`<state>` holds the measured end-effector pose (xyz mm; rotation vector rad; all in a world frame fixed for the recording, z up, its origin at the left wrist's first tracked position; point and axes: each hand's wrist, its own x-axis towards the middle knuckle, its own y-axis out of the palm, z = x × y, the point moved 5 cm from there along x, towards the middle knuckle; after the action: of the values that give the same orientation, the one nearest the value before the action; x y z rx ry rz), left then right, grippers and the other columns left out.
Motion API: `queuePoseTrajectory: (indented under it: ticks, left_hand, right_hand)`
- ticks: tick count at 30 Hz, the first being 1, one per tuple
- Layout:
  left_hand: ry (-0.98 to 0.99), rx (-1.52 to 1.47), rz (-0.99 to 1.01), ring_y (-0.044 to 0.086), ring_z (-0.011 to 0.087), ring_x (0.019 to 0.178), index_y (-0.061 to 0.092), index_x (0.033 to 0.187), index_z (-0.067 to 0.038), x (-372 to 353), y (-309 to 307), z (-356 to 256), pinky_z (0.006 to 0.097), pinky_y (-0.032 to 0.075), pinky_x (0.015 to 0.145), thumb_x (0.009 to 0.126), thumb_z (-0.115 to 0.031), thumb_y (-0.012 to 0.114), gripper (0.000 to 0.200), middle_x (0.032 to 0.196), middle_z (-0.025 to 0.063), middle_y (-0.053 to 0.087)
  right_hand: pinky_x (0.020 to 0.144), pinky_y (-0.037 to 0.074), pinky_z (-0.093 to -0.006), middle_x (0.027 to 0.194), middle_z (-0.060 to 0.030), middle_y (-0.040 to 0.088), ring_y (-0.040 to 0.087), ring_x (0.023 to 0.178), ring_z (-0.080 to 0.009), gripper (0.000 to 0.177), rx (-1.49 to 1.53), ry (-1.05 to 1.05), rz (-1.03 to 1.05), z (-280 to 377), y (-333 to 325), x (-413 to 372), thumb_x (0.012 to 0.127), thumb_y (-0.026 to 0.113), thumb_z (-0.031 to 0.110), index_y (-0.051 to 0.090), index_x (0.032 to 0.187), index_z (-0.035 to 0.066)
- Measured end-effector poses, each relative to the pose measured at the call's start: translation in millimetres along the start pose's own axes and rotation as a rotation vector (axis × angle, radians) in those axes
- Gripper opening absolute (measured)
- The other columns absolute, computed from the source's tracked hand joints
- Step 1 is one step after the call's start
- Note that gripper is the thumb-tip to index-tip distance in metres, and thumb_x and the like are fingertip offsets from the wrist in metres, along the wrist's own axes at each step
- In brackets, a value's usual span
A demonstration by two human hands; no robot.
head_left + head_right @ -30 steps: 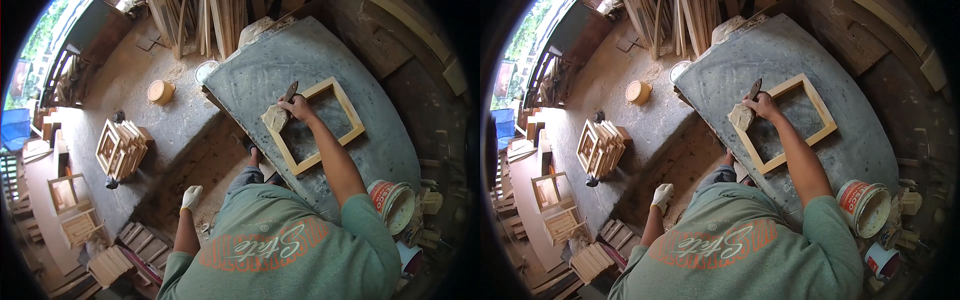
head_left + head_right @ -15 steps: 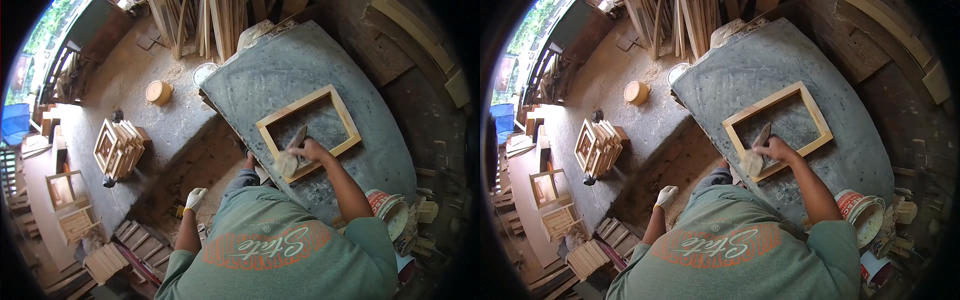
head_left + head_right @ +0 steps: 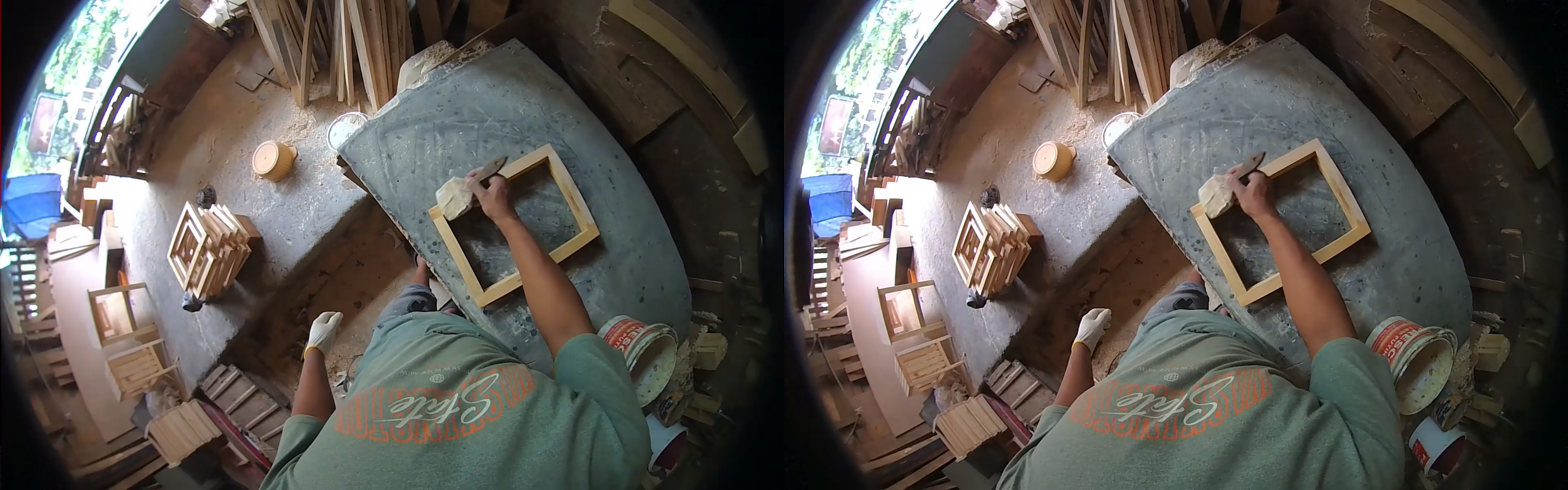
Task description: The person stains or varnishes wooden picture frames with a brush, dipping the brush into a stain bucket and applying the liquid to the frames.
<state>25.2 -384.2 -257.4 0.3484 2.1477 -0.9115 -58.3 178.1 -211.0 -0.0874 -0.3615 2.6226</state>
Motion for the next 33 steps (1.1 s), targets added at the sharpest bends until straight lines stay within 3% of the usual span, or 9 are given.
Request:
queuePoseTrajectory:
  ticks: [4,8,10,12,15,18,27,30,33]
  left_hand:
    - [0.044,0.027,0.014,0.062,0.0143,0.083,0.065,0.115,-0.004,12,7,9,0.0293,0.048,0.068,0.094,-0.036,0.062,0.038,0.1,0.0045,0.068]
    - [0.093,-0.013,-0.028,0.062,0.0148,0.079,0.068,0.108,0.0,13,11,13,0.0298,0.049,0.07,0.091,-0.033,0.066,0.037,0.091,0.0059,0.069]
    - [0.083,-0.029,-0.043,0.062,0.015,0.076,0.07,0.104,0.001,11,12,20,0.0301,0.05,0.071,0.09,-0.033,0.067,0.037,0.086,0.0064,0.069]
    - [0.049,-0.014,-0.037,0.062,0.0149,0.076,0.07,0.104,0.002,14,12,29,0.0301,0.05,0.071,0.09,-0.032,0.067,0.037,0.085,0.0064,0.069]
    - [0.04,-0.016,-0.027,0.061,0.0146,0.076,0.07,0.103,0.002,14,10,28,0.0302,0.049,0.071,0.09,-0.032,0.067,0.037,0.084,0.0064,0.069]
    - [0.038,-0.014,-0.017,0.061,0.0142,0.075,0.07,0.103,0.002,15,10,22,0.0301,0.049,0.07,0.09,-0.032,0.067,0.036,0.084,0.0063,0.069]
    - [0.15,0.078,0.036,0.063,0.0147,0.083,0.066,0.115,-0.004,19,17,-15,0.0296,0.049,0.071,0.093,-0.036,0.063,0.039,0.099,0.0047,0.069]
    - [0.114,0.068,0.046,0.063,0.0148,0.083,0.065,0.115,-0.003,23,18,-11,0.0297,0.049,0.071,0.093,-0.036,0.063,0.04,0.1,0.0051,0.069]
    - [0.071,0.08,0.051,0.063,0.0149,0.082,0.065,0.115,-0.003,18,18,-14,0.03,0.049,0.07,0.093,-0.036,0.063,0.039,0.099,0.0046,0.068]
  right_hand:
    - [0.073,0.052,-0.0369,0.084,-0.0143,0.071,0.069,0.082,-0.0304,0.024,-0.306,0.069,-0.29,0,-49,7,0.086,0.071,0.027,0.071,0.092,0.003]
    - [0.079,0.051,-0.04,0.097,-0.012,0.071,0.067,0.089,-0.0325,0.019,-0.314,-0.452,-0.414,75,-67,-19,0.092,0.064,0.025,0.071,0.098,0.008]
    - [0.088,0.048,-0.0414,0.108,-0.0087,0.07,0.065,0.101,-0.0277,0.017,-0.475,-0.824,-0.146,103,-43,-47,0.09,0.062,0.02,0.072,0.101,0.013]
    - [0.093,0.044,-0.0418,0.112,-0.0042,0.069,0.061,0.109,-0.0237,0.022,-0.63,-0.905,0.135,101,-16,-77,0.085,0.062,0.017,0.073,0.103,0.018]
    - [0.093,0.044,-0.0412,0.112,-0.0017,0.069,0.06,0.112,-0.0209,0.027,-0.642,-0.882,0.36,78,-8,-94,0.082,0.061,0.017,0.073,0.105,0.02]
    - [0.093,0.044,-0.0403,0.112,-0.0001,0.07,0.06,0.111,-0.0198,0.026,-0.701,-0.877,0.357,63,-42,-75,0.083,0.06,0.018,0.074,0.105,0.022]
    - [0.09,0.044,-0.042,0.109,-0.0052,0.07,0.063,0.107,-0.026,0.028,-0.816,-0.674,0.074,47,-144,-14,0.079,0.062,0.013,0.074,0.104,0.015]
    - [0.08,0.047,-0.0451,0.103,-0.0058,0.071,0.064,0.101,-0.026,0.023,-0.732,-0.766,0.119,56,-98,-35,0.08,0.062,0.013,0.073,0.1,0.016]
    - [0.09,0.045,-0.0405,0.109,-0.0015,0.071,0.062,0.11,-0.0211,0.022,-0.699,-0.849,0.299,58,-56,-65,0.085,0.058,0.017,0.074,0.1,0.02]
